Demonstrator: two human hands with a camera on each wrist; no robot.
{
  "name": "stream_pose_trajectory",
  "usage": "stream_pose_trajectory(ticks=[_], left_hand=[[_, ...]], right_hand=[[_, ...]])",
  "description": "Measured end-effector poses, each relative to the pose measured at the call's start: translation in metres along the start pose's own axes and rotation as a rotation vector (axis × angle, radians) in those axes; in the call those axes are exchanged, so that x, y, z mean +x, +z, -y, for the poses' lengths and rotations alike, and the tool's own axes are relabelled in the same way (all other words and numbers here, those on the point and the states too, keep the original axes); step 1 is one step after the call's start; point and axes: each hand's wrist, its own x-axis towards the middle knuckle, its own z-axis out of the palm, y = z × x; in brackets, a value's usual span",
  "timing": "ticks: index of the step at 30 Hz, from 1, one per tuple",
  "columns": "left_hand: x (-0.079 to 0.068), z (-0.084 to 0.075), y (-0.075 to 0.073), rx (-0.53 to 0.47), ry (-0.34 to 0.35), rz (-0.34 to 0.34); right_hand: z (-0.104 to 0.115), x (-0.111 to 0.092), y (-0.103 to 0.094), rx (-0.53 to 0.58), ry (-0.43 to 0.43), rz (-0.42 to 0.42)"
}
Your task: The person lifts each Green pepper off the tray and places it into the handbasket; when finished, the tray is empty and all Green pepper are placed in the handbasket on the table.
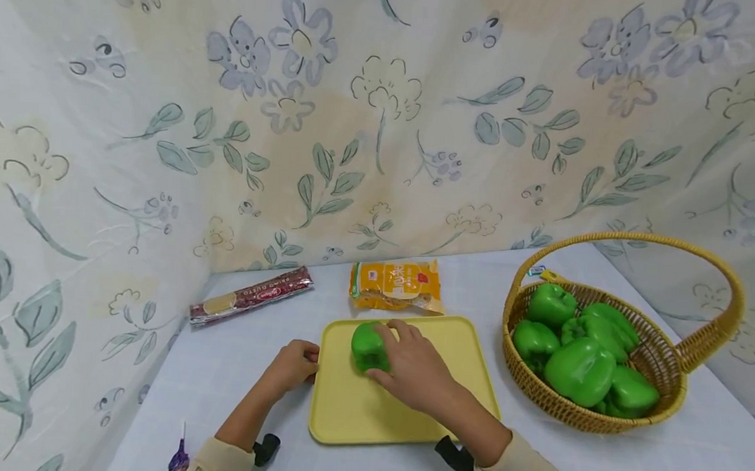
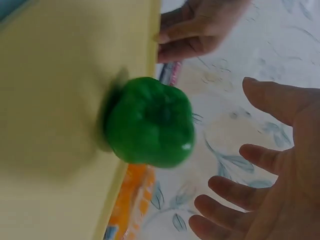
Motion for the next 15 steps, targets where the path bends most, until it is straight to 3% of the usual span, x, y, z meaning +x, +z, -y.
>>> stream_pose_trajectory(ticks=[6, 15], left_hand=[[-0.002, 0.0, 0.001, -0.004, 0.002, 0.005], [-0.001, -0.001, 0.0, -0.013, 0.016, 0.001]], right_hand=[[0.012, 0.017, 0.02, -0.052, -0.004, 0.112], [0.014, 0.024, 0.024, -0.09, 0.011, 0.1]])
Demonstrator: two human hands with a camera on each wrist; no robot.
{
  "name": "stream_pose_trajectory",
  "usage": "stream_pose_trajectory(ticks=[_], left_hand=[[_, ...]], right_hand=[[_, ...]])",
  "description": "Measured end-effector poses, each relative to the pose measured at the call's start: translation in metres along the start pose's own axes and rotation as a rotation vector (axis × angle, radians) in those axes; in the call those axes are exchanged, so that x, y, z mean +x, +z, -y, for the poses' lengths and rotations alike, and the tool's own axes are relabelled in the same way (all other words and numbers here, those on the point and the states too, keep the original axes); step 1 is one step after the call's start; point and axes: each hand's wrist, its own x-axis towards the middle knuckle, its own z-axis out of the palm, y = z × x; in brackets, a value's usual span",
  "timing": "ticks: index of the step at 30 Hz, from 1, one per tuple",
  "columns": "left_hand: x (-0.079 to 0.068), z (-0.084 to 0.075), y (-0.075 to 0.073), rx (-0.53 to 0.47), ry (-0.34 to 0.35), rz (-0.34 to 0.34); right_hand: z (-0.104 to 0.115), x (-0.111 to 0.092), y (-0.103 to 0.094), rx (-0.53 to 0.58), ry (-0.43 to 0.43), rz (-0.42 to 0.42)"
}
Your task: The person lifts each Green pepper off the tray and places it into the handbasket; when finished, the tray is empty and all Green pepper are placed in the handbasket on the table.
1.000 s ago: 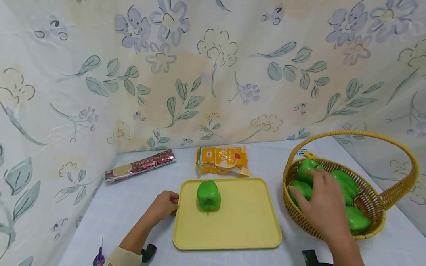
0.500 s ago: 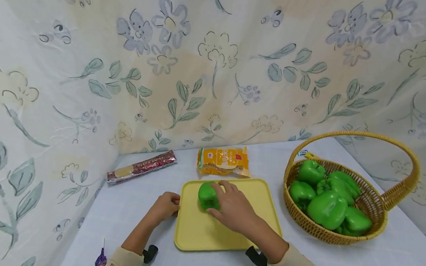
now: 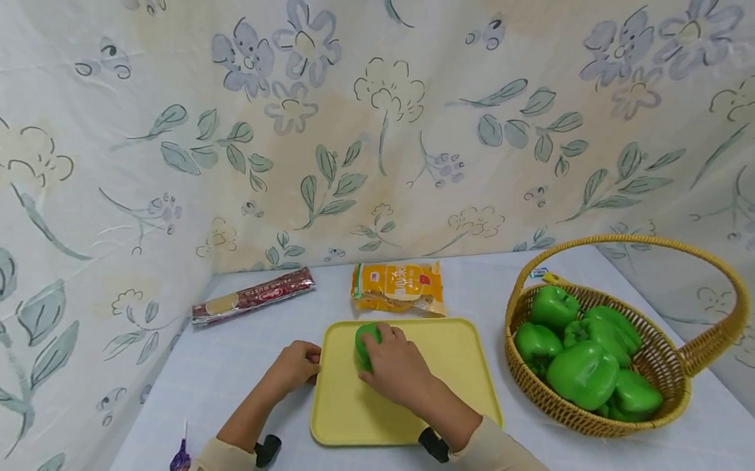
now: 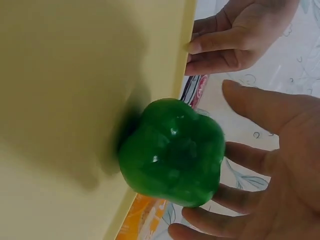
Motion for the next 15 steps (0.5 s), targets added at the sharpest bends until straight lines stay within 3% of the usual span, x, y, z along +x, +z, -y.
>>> stream_pose_trajectory(ticks=[7, 12, 15], left_hand=[[-0.001, 0.001, 0.0, 0.01, -0.001, -0.005], [0.0, 0.001, 0.0, 0.016, -0.003, -0.007], [0.001, 0.001, 0.001, 0.023, -0.004, -0.009]], right_hand=[[-0.005, 0.002, 0.002, 0.149, 0.047, 0.015], [-0.01, 0.003, 0.001, 0.184, 0.067, 0.042], [-0.014, -0.002, -0.005, 0.185, 0.067, 0.018]])
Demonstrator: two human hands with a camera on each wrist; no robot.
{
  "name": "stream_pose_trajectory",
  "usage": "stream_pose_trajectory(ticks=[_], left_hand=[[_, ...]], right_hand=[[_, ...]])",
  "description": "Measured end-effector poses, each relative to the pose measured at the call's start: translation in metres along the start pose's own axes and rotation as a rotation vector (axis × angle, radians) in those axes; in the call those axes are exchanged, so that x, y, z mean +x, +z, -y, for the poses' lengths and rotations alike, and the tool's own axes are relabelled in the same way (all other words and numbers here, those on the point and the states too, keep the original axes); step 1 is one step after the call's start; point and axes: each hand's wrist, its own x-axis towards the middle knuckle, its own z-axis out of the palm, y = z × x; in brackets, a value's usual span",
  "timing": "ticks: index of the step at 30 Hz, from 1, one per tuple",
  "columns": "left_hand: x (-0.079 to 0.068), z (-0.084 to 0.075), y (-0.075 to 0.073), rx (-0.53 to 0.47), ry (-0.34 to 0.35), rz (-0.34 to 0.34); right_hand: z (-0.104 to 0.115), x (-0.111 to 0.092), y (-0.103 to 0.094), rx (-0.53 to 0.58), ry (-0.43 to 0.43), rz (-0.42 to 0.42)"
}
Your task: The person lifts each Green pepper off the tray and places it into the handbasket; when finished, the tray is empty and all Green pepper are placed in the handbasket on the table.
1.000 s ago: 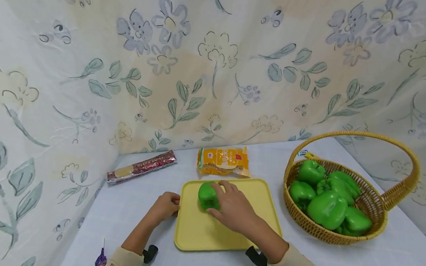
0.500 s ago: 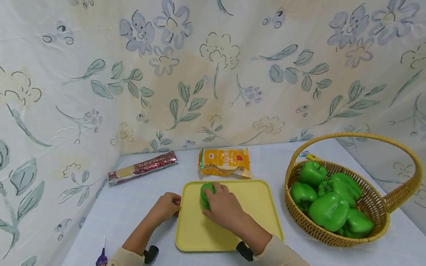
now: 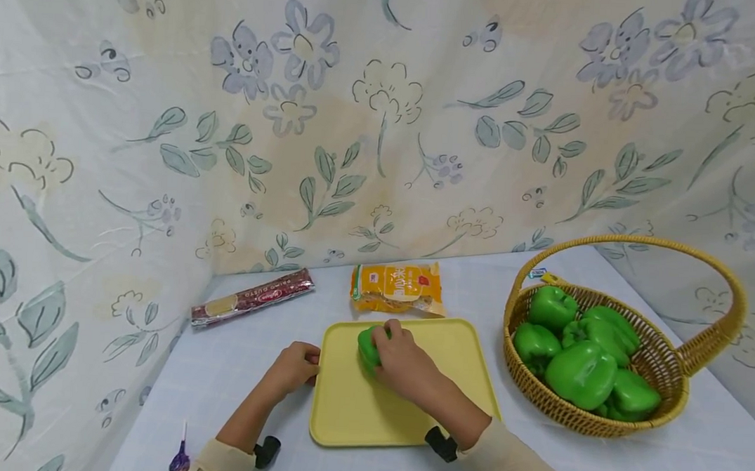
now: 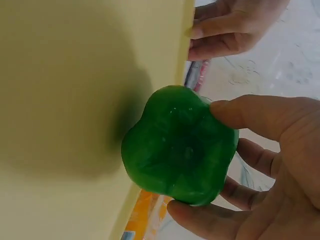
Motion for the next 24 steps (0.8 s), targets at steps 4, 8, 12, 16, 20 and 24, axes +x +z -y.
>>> stream_pose_trajectory(ticks=[4, 8, 12, 16, 20, 24], left_hand=[[0.0, 0.001, 0.001, 0.002, -0.006, 0.004], [0.0, 0.0, 0.0, -0.003, -0.011, 0.009], [0.001, -0.001, -0.002, -0.001, -0.01, 0.005], [0.003, 0.0, -0.002, 0.005, -0.009, 0.002], [0.003, 0.001, -0.002, -0.011, -0.022, 0.0], [0.003, 0.002, -0.001, -0.018, -0.02, 0.006]], right_hand=[[-0.007, -0.013, -0.018, -0.008, -0.008, -0.089], [-0.021, -0.029, -0.043, -0.02, 0.036, -0.19], [-0.042, -0.046, -0.075, -0.022, 0.116, -0.271], [-0.067, -0.065, -0.103, -0.021, 0.21, -0.358], [-0.09, -0.081, -0.118, -0.018, 0.27, -0.395], [-0.104, -0.094, -0.123, 0.031, 0.306, -0.388]])
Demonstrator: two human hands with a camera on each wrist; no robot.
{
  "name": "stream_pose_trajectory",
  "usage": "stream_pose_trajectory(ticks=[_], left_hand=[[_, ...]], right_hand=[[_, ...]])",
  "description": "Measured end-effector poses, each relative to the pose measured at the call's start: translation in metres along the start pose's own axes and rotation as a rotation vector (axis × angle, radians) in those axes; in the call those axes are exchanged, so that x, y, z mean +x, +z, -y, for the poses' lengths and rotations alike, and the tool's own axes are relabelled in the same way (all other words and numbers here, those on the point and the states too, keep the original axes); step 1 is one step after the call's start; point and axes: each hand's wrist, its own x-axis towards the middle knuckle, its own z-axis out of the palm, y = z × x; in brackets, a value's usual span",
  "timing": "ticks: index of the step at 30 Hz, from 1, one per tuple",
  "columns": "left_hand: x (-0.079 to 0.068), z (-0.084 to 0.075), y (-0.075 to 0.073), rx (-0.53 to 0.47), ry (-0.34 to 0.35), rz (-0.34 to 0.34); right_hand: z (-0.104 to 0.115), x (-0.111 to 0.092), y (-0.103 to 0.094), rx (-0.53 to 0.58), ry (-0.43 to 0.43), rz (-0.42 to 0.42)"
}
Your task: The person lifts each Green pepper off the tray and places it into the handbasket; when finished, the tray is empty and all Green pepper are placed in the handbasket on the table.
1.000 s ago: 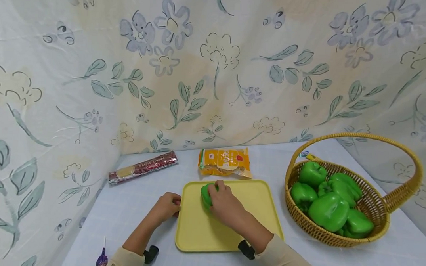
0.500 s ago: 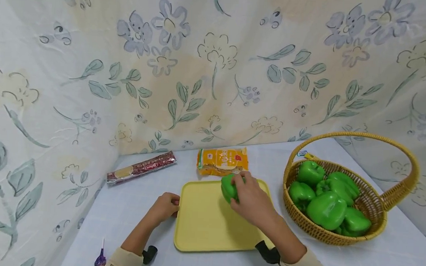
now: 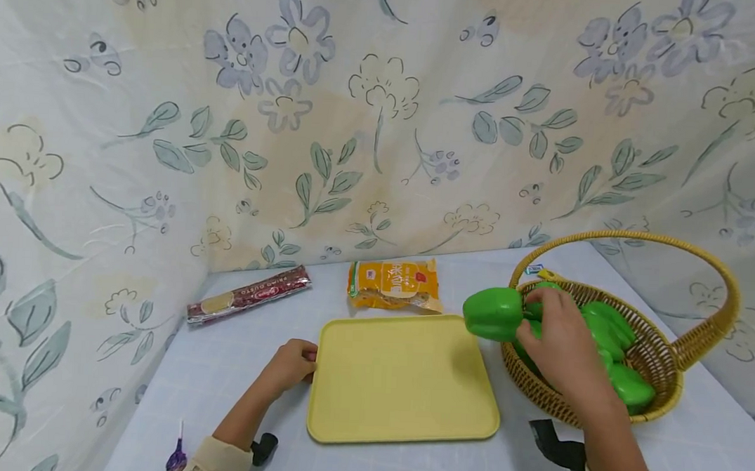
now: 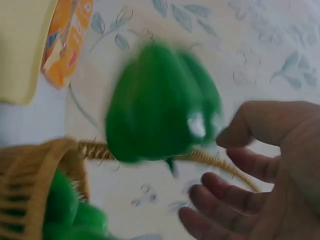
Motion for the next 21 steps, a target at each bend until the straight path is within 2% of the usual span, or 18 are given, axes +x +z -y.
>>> stream_pose_trajectory(ticks=[3, 5, 10, 12, 14, 16, 21], left_hand=[[0.0, -0.001, 0.001, 0.014, 0.011, 0.0], [-0.001, -0.001, 0.001, 0.015, 0.011, -0.005], [-0.002, -0.003, -0.001, 0.015, 0.012, 0.0], [-0.001, -0.003, -0.002, 0.015, -0.002, 0.003], [0.0, -0.002, -0.002, 0.015, -0.014, 0.001], [0.001, -0.001, -0.002, 0.021, -0.007, 0.001], [0.001, 0.0, 0.0, 0.032, 0.006, 0.02]], right_hand=[[-0.004, -0.004, 0.004, 0.016, -0.014, 0.024], [-0.001, -0.006, 0.013, 0.001, -0.066, 0.073], [0.019, -0.016, 0.049, -0.038, -0.227, 0.354], [0.029, -0.018, 0.065, -0.078, -0.28, 0.431], [0.04, -0.016, 0.077, -0.112, -0.319, 0.453], [0.05, -0.011, 0.086, -0.114, -0.34, 0.432], [0.07, -0.001, 0.103, -0.109, -0.363, 0.43]])
